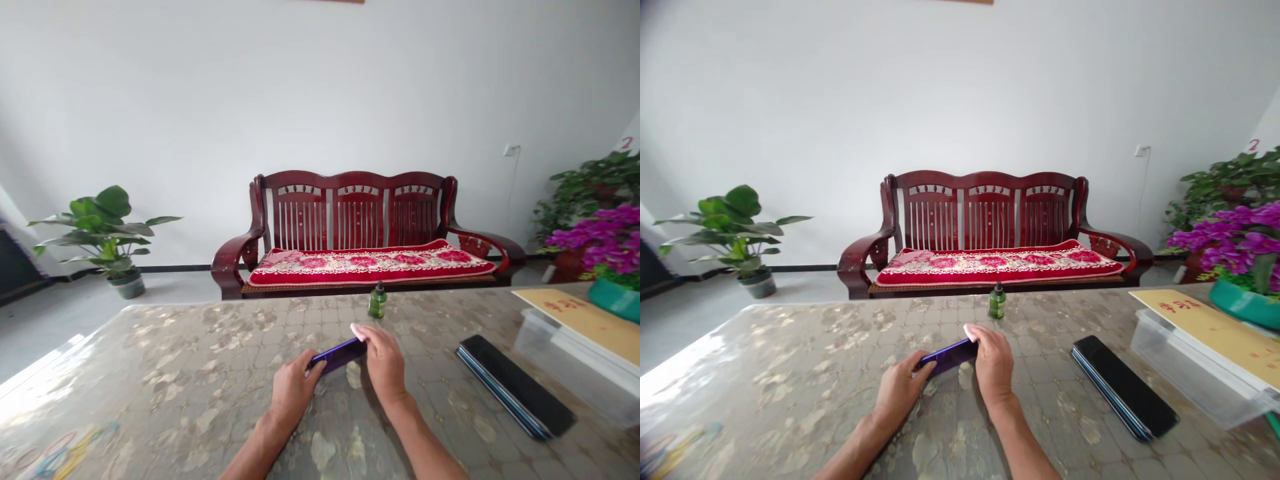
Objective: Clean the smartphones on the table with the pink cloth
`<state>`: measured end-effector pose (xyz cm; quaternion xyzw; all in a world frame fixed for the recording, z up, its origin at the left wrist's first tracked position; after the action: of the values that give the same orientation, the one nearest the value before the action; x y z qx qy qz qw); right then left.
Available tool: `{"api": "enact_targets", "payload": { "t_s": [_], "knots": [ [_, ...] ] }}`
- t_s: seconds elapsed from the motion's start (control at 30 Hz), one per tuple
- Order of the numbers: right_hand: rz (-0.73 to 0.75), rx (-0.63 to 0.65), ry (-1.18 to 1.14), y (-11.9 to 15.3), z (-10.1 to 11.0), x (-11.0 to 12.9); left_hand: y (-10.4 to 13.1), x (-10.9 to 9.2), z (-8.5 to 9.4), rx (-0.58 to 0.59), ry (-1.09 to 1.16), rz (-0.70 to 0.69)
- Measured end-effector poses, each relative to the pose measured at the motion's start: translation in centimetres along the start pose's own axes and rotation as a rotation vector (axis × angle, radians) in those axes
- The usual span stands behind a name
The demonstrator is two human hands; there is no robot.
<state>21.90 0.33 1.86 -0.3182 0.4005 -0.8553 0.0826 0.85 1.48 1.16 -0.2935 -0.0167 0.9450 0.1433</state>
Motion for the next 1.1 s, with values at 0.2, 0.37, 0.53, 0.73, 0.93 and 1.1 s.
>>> {"api": "enact_targets", "payload": {
  "t_s": [0.2, 0.37, 0.53, 0.73, 0.93, 1.1],
  "knots": [
    [-0.303, -0.044, -0.246, 0.7, -1.4, -2.5, -0.9, -1.3, 1.0, 0.062, -0.251, -0.033],
    [-0.338, -0.074, -0.285, 0.7, -1.6, -2.5, -1.9, -4.3, 1.2, 0.106, -0.447, -0.189],
    [-0.301, -0.121, -0.305, 0.9, -1.4, -2.1, -3.0, -6.6, 0.1, 0.144, -0.449, -0.198],
    [-0.272, -0.154, -0.324, 0.4, -0.8, -1.6, -2.6, -5.8, -0.1, 0.032, -0.357, -0.203],
    [-0.019, -0.122, -0.21, -1.6, 1.1, 2.2, -1.7, -4.0, 0.1, -0.142, -0.087, -0.182],
    [0.098, -0.081, -0.127, -2.1, 1.5, 4.0, -1.3, -2.5, -0.8, -0.265, 0.104, -0.185]
  ]
}}
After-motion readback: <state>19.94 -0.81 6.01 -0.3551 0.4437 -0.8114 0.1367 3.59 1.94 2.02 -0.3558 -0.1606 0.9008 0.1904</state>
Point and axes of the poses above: each hand's wrist, its own y-axis away from the middle knuckle, its own z-axis out of the back of the hand, x = y × z, the point moved 2 cm from there along -y, towards the middle knuckle, and after that the axes turned 6 degrees about x, right-handed, at the moved point
